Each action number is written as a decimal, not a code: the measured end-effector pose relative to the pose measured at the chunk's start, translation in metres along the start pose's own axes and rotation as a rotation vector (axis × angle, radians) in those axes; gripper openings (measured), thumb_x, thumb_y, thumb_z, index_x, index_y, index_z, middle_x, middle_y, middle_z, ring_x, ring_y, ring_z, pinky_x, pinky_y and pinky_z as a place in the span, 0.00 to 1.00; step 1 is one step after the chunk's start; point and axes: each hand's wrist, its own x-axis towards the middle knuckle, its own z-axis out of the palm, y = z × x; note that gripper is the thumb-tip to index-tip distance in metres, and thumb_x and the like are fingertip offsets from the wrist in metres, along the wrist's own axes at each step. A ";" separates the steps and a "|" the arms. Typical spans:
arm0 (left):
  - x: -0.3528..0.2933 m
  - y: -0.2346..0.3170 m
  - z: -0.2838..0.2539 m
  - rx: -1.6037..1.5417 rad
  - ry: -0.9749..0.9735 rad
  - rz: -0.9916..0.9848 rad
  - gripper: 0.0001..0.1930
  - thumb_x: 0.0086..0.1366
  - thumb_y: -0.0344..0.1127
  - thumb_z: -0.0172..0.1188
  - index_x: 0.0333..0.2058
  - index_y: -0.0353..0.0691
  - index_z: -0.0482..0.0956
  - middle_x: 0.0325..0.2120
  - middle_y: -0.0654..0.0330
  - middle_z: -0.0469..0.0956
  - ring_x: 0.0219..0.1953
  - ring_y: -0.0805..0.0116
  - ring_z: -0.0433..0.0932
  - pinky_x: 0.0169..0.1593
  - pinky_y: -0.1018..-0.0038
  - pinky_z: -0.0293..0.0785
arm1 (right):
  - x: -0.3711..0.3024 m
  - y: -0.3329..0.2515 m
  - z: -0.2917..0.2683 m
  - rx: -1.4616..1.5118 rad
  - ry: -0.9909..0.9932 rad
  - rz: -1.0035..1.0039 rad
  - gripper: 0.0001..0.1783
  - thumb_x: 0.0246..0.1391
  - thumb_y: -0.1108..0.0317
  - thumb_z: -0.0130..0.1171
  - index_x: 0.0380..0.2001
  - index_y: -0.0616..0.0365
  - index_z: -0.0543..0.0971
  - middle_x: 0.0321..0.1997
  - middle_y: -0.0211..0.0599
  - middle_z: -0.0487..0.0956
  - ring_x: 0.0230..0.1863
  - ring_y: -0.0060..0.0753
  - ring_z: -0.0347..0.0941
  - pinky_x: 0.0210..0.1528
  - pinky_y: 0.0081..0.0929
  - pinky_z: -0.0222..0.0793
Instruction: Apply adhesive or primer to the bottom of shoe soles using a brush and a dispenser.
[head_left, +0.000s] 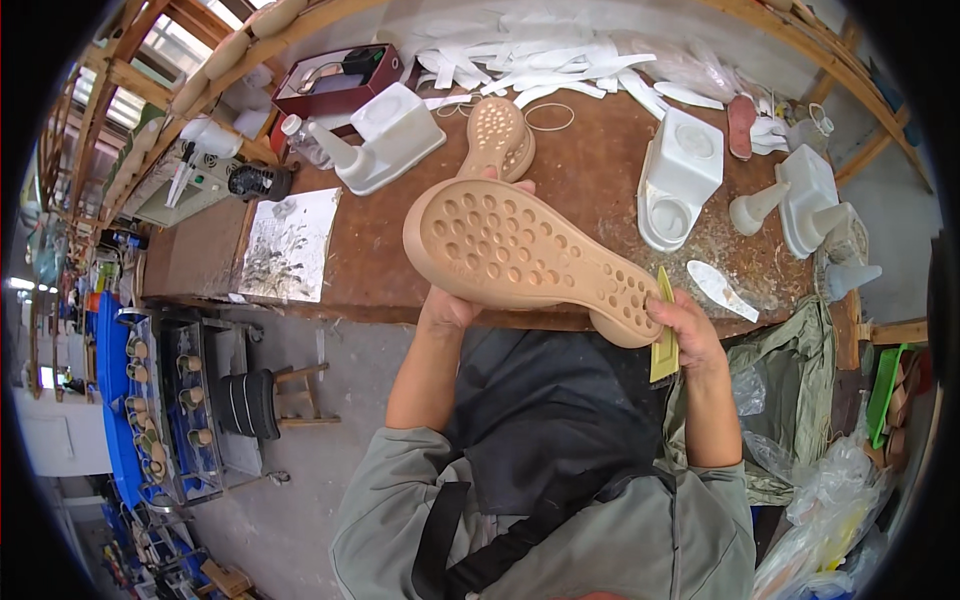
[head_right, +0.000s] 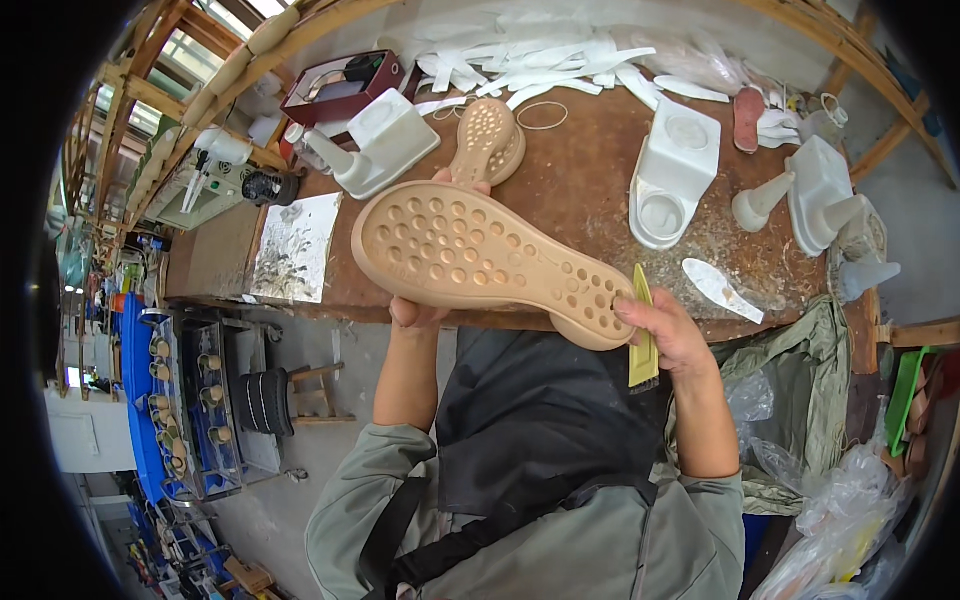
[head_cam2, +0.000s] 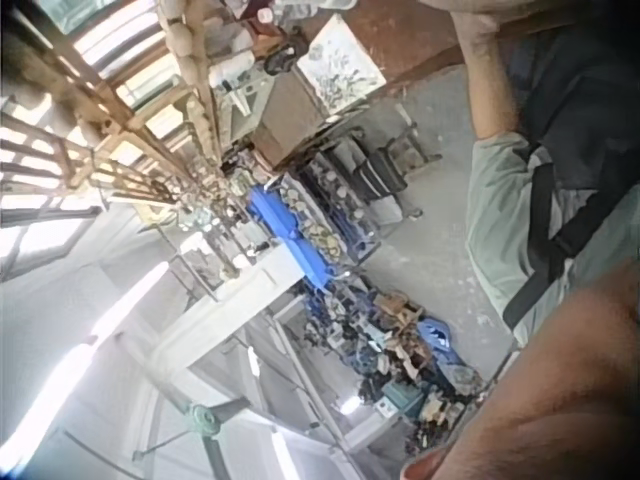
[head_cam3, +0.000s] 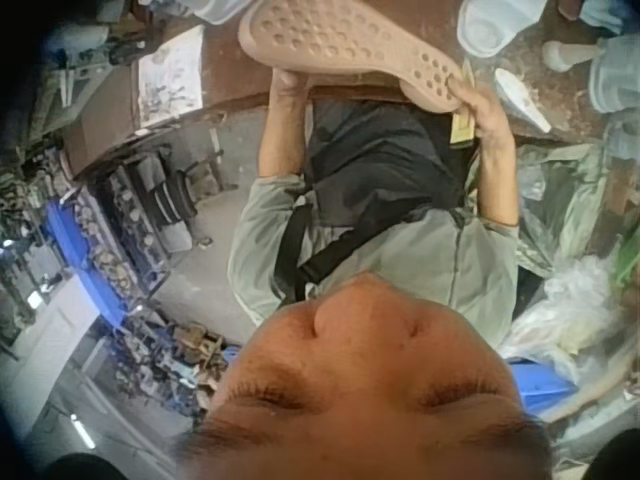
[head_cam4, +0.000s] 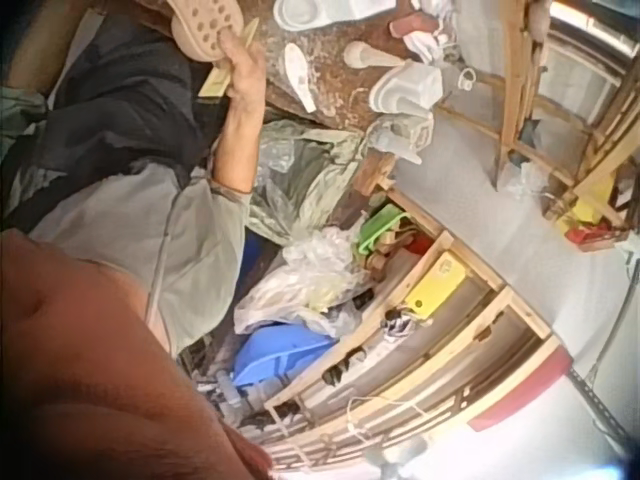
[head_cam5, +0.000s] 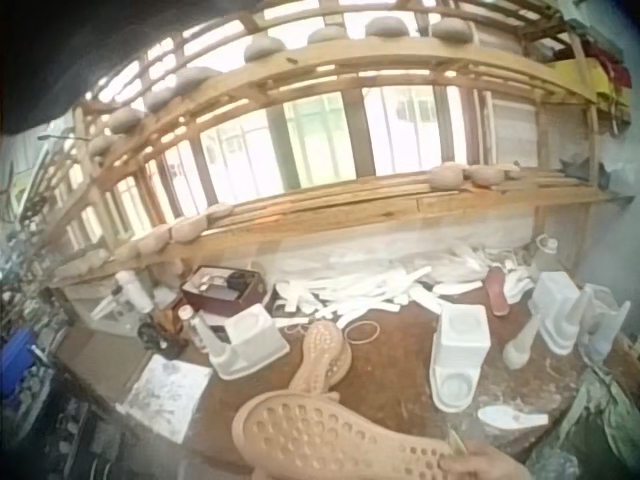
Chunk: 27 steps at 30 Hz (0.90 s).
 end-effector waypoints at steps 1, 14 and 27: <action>-0.003 -0.001 -0.003 0.013 0.032 -0.020 0.61 0.38 0.54 0.74 0.64 0.40 0.44 0.60 0.45 0.55 0.60 0.55 0.61 0.60 0.60 0.63 | 0.002 0.002 -0.001 0.003 0.016 0.006 0.13 0.51 0.58 0.60 0.24 0.57 0.76 0.17 0.22 0.70 0.19 0.13 0.63 0.21 0.13 0.57; -0.046 -0.071 -0.007 1.025 0.192 0.129 0.62 0.33 0.50 0.76 0.60 0.33 0.43 0.58 0.48 0.52 0.58 0.55 0.62 0.59 0.61 0.63 | 0.046 -0.020 -0.056 -0.307 0.612 -0.521 0.13 0.55 0.69 0.58 0.41 0.67 0.77 0.29 0.36 0.79 0.30 0.20 0.75 0.30 0.16 0.69; -0.046 -0.110 -0.008 1.144 0.035 0.189 0.63 0.37 0.46 0.76 0.61 0.36 0.36 0.57 0.42 0.55 0.58 0.50 0.63 0.60 0.59 0.60 | 0.061 -0.017 -0.070 -0.684 0.729 -0.621 0.09 0.53 0.72 0.60 0.37 0.65 0.79 0.28 0.36 0.79 0.23 0.19 0.73 0.25 0.17 0.67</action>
